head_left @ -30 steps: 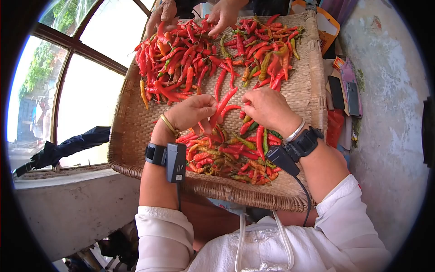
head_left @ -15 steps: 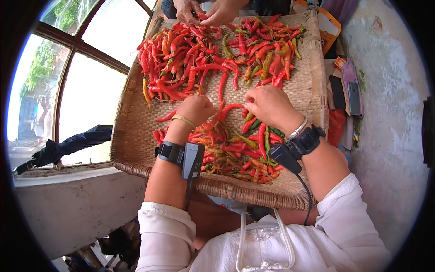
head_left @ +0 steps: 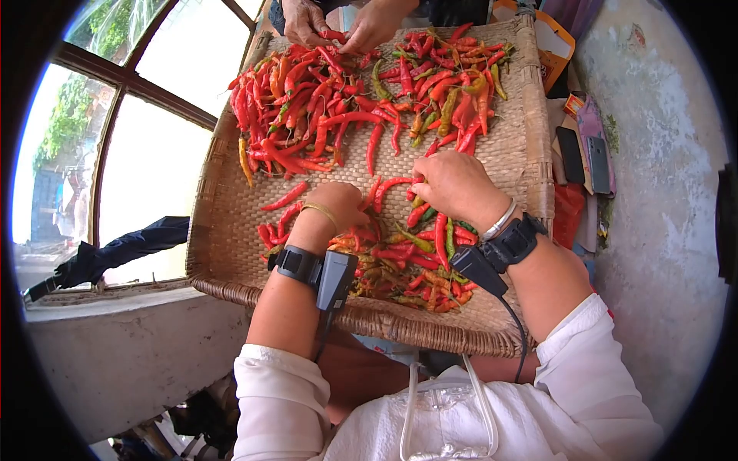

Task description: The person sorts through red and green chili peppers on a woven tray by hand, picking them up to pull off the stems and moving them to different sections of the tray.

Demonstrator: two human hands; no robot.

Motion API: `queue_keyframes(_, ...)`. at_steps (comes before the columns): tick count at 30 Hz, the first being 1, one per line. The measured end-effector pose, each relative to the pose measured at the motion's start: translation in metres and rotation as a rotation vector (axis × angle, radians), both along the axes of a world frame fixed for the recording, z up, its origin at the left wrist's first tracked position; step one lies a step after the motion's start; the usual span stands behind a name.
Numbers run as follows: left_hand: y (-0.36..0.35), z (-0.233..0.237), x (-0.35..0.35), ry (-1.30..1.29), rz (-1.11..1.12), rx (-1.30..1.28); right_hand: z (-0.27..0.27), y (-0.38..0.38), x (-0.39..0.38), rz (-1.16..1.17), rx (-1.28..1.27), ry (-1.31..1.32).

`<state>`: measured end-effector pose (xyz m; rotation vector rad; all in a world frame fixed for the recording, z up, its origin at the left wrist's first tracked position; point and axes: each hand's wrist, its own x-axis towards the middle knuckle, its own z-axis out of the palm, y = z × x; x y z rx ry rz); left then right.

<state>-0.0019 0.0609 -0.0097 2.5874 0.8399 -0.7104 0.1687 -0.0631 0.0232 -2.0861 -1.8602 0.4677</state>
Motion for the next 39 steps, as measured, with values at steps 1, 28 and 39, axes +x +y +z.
queue_keyframes(1,0.001,-0.004,-0.001,-0.018,-0.044,0.022,0.000,-0.001,0.001,0.017,-0.028,-0.025)
queue_keyframes(28,-0.022,-0.014,0.019,-0.451,0.032,-0.018,-0.045,0.004,0.004,0.140,-0.114,-0.218)
queue_keyframes(39,-0.031,-0.008,0.022,-0.368,-0.008,-0.153,-0.017,0.016,0.009,-0.122,-0.006,0.035)
